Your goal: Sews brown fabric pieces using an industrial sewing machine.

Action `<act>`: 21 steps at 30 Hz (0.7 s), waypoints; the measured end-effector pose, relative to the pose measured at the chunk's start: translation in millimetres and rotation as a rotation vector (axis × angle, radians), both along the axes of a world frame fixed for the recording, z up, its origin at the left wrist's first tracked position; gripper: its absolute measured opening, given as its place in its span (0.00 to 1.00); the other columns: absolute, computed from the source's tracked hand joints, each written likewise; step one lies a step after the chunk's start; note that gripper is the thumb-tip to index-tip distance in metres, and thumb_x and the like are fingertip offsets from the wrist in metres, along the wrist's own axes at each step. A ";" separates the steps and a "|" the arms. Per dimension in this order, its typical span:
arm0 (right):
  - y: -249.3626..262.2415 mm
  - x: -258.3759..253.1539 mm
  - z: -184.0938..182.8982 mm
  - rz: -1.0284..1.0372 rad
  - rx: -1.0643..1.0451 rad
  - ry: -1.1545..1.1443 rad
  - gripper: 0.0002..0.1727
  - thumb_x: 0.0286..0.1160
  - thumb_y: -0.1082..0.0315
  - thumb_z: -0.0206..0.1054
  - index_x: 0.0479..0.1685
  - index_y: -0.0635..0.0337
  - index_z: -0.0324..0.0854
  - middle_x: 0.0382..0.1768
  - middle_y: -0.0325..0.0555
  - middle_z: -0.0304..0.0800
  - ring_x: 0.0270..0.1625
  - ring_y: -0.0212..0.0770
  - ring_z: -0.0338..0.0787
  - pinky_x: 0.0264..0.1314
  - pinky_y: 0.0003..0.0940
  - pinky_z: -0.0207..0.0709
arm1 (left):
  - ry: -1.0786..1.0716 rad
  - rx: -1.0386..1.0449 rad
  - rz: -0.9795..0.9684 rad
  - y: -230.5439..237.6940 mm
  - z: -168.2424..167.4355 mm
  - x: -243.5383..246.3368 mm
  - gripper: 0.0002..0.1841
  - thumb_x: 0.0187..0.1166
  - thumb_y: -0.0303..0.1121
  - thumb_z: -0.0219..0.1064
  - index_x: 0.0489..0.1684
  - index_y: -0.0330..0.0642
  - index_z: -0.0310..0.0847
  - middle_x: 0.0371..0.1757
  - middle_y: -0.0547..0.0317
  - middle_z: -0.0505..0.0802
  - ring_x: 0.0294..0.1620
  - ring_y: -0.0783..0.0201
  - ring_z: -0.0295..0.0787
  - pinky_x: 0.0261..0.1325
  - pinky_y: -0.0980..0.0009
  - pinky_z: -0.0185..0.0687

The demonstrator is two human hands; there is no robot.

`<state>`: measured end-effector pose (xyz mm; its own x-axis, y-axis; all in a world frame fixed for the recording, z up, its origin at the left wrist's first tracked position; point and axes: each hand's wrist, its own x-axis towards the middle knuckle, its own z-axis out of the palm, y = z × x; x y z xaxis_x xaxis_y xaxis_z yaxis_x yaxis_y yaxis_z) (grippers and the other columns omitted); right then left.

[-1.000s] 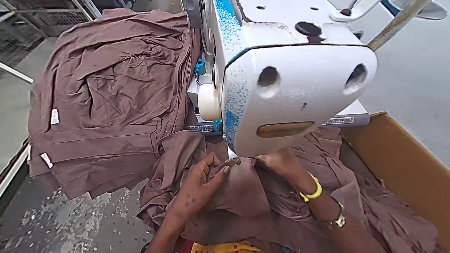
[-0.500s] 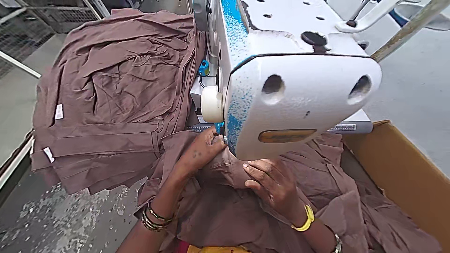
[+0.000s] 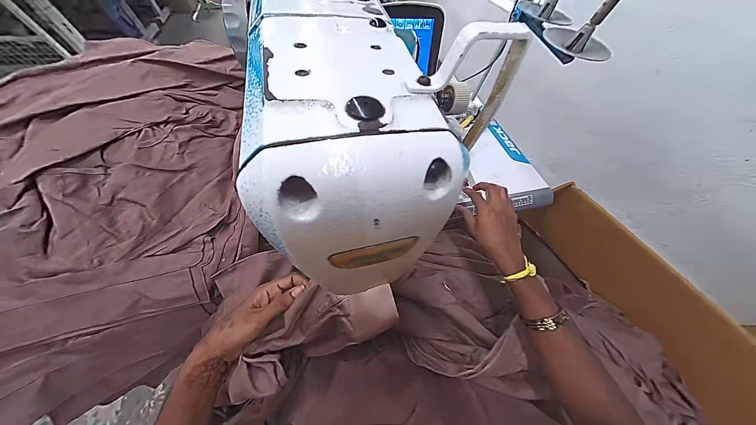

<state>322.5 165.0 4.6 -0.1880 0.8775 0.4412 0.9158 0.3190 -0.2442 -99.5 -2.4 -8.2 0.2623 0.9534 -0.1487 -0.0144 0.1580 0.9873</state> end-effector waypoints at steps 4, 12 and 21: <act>17.8 -14.4 -6.6 0.069 0.010 -0.044 0.20 0.71 0.61 0.77 0.57 0.65 0.88 0.59 0.70 0.84 0.64 0.75 0.80 0.58 0.71 0.71 | 0.026 -0.022 0.042 3.6 4.0 6.9 0.13 0.85 0.33 0.56 0.40 0.62 0.88 0.31 0.84 0.92 0.31 0.89 0.85 0.38 0.89 0.81; 23.2 -2.6 -22.8 0.161 0.107 0.045 0.09 0.76 0.67 0.71 0.45 0.65 0.91 0.50 0.62 0.90 0.56 0.66 0.88 0.55 0.62 0.78 | 0.066 0.028 0.081 0.0 -1.3 -3.0 0.06 0.82 0.40 0.64 0.40 0.63 0.88 0.30 0.85 0.90 0.28 0.89 0.82 0.34 0.90 0.77; -30.6 -53.5 50.2 0.219 -0.232 0.494 0.08 0.77 0.71 0.69 0.50 0.63 0.88 0.39 0.44 0.93 0.38 0.30 0.88 0.46 0.31 0.82 | 0.356 0.700 -0.156 -52.2 17.8 77.1 0.15 0.87 0.45 0.62 0.39 0.49 0.91 0.36 0.64 0.94 0.39 0.72 0.91 0.47 0.71 0.87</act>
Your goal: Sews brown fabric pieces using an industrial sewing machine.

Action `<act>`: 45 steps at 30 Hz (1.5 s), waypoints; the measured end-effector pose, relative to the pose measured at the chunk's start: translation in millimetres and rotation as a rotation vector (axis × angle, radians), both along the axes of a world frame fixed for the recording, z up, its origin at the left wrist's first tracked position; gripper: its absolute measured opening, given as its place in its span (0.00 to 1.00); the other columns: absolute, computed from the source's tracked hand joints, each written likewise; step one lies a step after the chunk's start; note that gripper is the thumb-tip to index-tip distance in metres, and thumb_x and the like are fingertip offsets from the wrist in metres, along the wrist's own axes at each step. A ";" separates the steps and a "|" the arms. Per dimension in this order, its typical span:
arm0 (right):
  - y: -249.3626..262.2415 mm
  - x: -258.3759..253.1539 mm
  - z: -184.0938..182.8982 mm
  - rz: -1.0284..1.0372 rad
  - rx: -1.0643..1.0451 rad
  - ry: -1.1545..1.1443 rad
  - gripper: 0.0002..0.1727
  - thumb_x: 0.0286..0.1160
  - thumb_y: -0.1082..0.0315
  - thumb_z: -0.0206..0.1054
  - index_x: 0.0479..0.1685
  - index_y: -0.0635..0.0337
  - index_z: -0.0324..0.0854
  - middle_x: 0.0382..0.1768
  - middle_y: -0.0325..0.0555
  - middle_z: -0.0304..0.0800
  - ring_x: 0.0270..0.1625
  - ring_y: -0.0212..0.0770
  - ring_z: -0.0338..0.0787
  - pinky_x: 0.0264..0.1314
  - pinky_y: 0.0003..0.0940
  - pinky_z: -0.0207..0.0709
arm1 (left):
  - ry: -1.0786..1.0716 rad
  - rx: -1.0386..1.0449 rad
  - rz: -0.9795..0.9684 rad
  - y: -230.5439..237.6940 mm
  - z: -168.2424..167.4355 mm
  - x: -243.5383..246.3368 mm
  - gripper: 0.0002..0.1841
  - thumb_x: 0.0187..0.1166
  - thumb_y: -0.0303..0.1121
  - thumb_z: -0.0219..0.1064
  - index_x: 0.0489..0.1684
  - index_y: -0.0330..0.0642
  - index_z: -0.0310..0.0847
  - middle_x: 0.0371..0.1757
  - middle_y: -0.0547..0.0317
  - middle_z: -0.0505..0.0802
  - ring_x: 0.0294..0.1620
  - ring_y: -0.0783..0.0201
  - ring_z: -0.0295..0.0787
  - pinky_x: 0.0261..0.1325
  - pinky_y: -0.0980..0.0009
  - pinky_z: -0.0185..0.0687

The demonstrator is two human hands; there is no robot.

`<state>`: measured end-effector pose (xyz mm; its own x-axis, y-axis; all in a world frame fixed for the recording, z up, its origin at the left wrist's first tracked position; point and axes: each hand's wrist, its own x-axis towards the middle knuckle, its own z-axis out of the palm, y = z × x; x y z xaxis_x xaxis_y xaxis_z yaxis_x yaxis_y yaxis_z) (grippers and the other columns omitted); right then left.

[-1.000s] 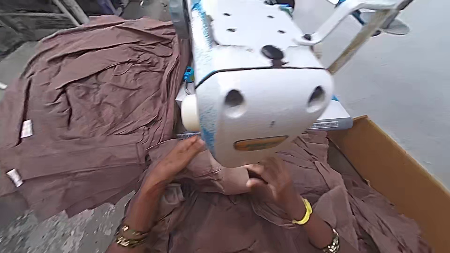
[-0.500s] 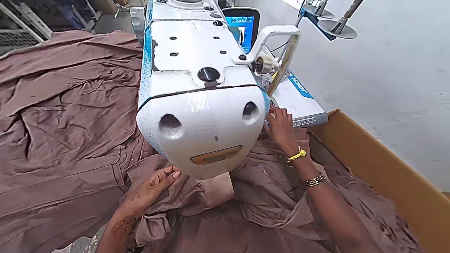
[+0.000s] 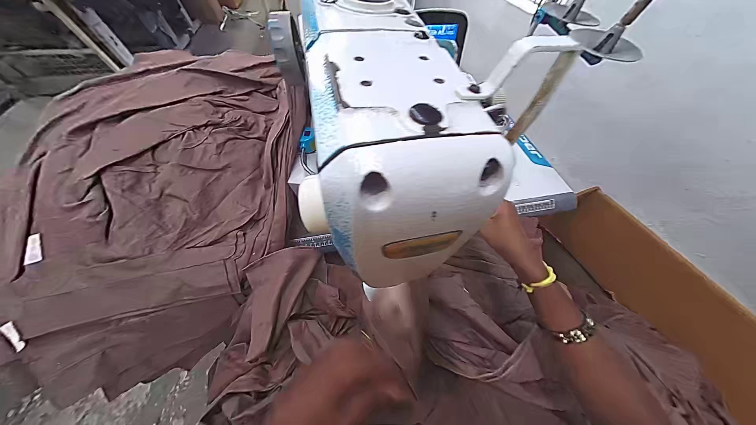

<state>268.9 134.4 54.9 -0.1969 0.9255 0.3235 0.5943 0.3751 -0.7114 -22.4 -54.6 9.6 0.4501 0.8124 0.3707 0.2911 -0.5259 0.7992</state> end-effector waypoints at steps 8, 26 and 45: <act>-71.3 -82.9 -15.2 0.293 0.837 -0.381 0.15 0.75 0.63 0.65 0.18 0.55 0.84 0.24 0.45 0.91 0.34 0.43 0.93 0.40 0.34 0.83 | 0.187 0.006 -0.027 5.8 8.4 35.2 0.11 0.86 0.37 0.62 0.39 0.40 0.85 0.29 0.52 0.87 0.28 0.59 0.85 0.32 0.67 0.81; -65.2 -86.2 -11.2 0.273 -0.169 0.186 0.27 0.59 0.63 0.80 0.57 0.69 0.82 0.42 0.38 0.93 0.48 0.19 0.89 0.55 0.21 0.82 | -0.464 -0.545 0.456 44.4 16.9 -6.0 0.12 0.81 0.25 0.60 0.58 0.44 0.70 0.30 0.77 0.85 0.29 0.83 0.83 0.35 0.84 0.80; -36.9 -36.1 -16.7 0.157 -0.029 -0.091 0.15 0.79 0.60 0.67 0.50 0.65 0.86 0.29 0.42 0.87 0.31 0.35 0.85 0.38 0.37 0.80 | -0.480 -0.485 0.481 60.0 17.4 9.9 0.16 0.77 0.22 0.60 0.60 0.41 0.65 0.33 0.74 0.82 0.31 0.82 0.81 0.36 0.85 0.79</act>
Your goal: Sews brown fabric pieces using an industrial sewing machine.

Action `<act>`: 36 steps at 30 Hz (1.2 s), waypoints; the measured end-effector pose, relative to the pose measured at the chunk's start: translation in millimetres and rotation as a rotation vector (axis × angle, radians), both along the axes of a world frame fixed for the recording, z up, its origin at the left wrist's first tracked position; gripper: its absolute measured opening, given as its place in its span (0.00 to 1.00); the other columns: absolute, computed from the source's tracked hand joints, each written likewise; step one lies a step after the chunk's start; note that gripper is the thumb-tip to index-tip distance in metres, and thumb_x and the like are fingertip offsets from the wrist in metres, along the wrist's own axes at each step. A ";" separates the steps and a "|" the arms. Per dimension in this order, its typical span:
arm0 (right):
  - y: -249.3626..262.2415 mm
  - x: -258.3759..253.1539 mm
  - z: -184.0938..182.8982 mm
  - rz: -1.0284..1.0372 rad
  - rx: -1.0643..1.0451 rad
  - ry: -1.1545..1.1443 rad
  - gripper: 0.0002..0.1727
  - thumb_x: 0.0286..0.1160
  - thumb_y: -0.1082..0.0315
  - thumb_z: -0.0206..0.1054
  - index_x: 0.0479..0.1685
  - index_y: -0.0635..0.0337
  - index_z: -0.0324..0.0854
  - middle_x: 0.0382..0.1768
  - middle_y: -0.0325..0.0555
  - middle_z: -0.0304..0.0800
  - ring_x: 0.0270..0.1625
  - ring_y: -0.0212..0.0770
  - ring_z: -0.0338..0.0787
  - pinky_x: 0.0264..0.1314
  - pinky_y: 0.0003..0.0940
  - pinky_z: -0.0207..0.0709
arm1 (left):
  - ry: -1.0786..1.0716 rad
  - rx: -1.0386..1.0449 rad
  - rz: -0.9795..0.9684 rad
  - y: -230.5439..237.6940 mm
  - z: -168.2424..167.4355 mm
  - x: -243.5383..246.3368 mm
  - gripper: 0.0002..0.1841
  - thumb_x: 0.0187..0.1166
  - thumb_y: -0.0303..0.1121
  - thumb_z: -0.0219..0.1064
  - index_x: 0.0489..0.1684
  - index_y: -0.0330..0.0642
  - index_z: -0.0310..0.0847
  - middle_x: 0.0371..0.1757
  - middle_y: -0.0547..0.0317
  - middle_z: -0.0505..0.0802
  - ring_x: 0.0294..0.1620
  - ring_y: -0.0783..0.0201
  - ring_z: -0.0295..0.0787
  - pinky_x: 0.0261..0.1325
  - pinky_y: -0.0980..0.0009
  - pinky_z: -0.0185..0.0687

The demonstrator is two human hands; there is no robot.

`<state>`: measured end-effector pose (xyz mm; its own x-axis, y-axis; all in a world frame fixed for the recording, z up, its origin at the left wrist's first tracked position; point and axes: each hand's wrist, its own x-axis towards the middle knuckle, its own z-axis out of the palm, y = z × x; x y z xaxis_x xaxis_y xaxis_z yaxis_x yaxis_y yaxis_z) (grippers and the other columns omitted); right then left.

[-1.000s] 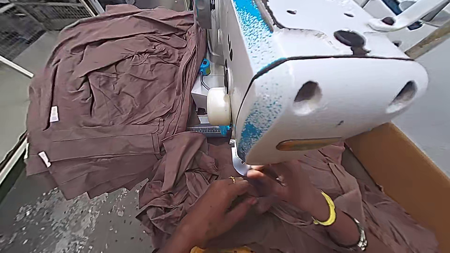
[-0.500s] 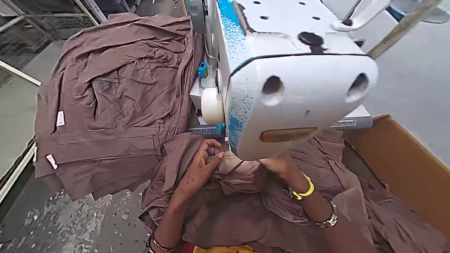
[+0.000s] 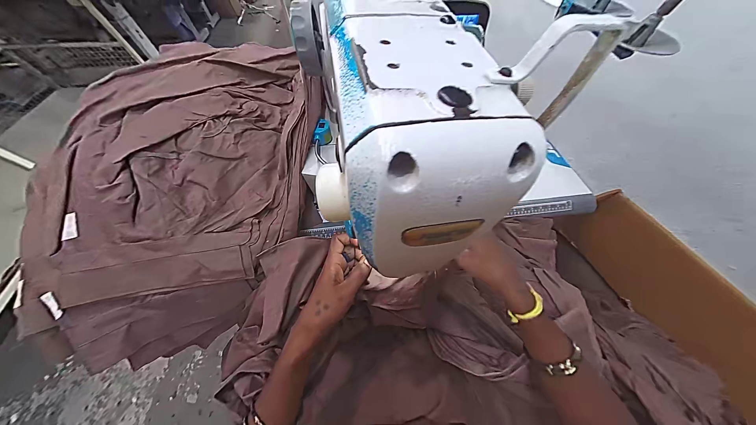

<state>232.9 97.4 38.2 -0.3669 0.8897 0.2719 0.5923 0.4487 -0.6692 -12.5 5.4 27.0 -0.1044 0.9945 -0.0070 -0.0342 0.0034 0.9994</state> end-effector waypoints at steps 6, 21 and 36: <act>46.8 16.2 -14.8 -0.191 0.363 -0.291 0.12 0.79 0.68 0.68 0.48 0.67 0.92 0.44 0.65 0.90 0.51 0.68 0.90 0.49 0.62 0.83 | -0.003 0.031 0.010 4.2 -7.4 1.1 0.17 0.76 0.24 0.62 0.61 0.40 0.65 0.33 0.71 0.82 0.32 0.80 0.81 0.36 0.85 0.78; 34.1 30.7 -19.6 -0.229 0.423 0.084 0.12 0.75 0.65 0.71 0.40 0.68 0.90 0.34 0.53 0.90 0.37 0.38 0.88 0.46 0.29 0.80 | -0.075 -0.013 0.029 3.2 -7.4 4.7 0.17 0.77 0.22 0.62 0.61 0.41 0.64 0.35 0.74 0.86 0.35 0.82 0.85 0.41 0.84 0.83; -25.4 -44.2 8.3 0.271 0.890 -0.154 0.15 0.74 0.67 0.66 0.17 0.55 0.83 0.23 0.46 0.91 0.34 0.45 0.93 0.38 0.37 0.83 | 0.855 0.518 -0.069 -48.6 42.7 -31.7 0.20 0.92 0.50 0.52 0.44 0.48 0.86 0.39 0.63 0.91 0.43 0.71 0.87 0.48 0.71 0.83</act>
<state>188.7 72.0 46.4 -0.6197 0.2571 0.7416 0.4462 0.8927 0.0633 -44.2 -43.3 69.7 0.1859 0.8578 0.4792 0.6805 -0.4642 0.5669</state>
